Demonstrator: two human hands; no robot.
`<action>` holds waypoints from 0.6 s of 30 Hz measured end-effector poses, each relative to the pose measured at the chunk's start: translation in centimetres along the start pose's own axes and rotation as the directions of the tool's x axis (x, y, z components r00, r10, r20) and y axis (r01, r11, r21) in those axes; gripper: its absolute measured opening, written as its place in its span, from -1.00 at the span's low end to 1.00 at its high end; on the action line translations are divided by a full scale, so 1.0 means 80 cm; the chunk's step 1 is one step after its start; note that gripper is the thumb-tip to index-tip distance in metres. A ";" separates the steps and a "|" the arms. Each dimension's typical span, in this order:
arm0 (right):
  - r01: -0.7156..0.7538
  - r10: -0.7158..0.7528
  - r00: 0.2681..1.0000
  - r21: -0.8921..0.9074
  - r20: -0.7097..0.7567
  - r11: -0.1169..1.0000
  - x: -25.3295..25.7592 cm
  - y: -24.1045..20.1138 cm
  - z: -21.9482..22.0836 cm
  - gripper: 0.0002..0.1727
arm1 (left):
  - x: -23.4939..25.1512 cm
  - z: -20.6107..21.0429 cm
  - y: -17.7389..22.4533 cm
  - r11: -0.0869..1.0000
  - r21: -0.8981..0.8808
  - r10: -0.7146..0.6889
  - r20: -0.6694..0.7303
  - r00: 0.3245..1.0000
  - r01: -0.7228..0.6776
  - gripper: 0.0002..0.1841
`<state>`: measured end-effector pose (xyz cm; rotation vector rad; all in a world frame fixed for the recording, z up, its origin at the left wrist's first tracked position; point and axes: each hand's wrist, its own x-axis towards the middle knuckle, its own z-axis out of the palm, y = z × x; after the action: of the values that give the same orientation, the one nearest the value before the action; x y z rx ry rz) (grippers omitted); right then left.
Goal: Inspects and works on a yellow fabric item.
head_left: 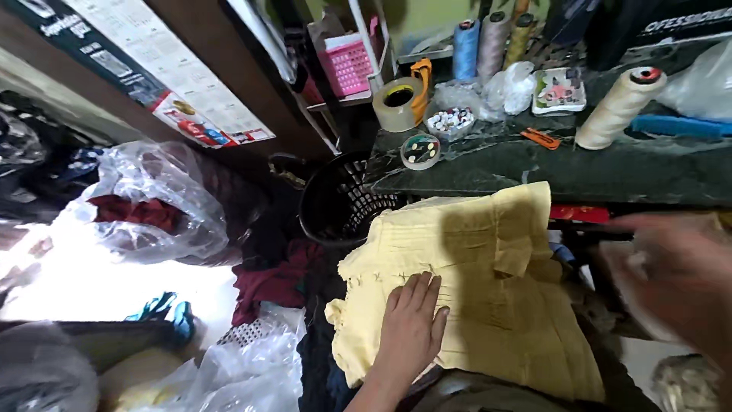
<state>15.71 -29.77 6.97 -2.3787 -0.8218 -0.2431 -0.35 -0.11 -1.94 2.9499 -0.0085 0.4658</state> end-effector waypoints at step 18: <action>-0.049 0.040 0.995 0.106 0.092 0.993 -0.008 0.001 0.091 -0.64 | -0.006 -0.002 -0.011 0.917 -0.387 -0.016 -0.277 0.961 -0.097 -0.67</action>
<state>15.05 -25.80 0.88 -2.3167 -0.8015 -0.0713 -0.80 0.78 -2.04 2.4692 -0.1189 0.7753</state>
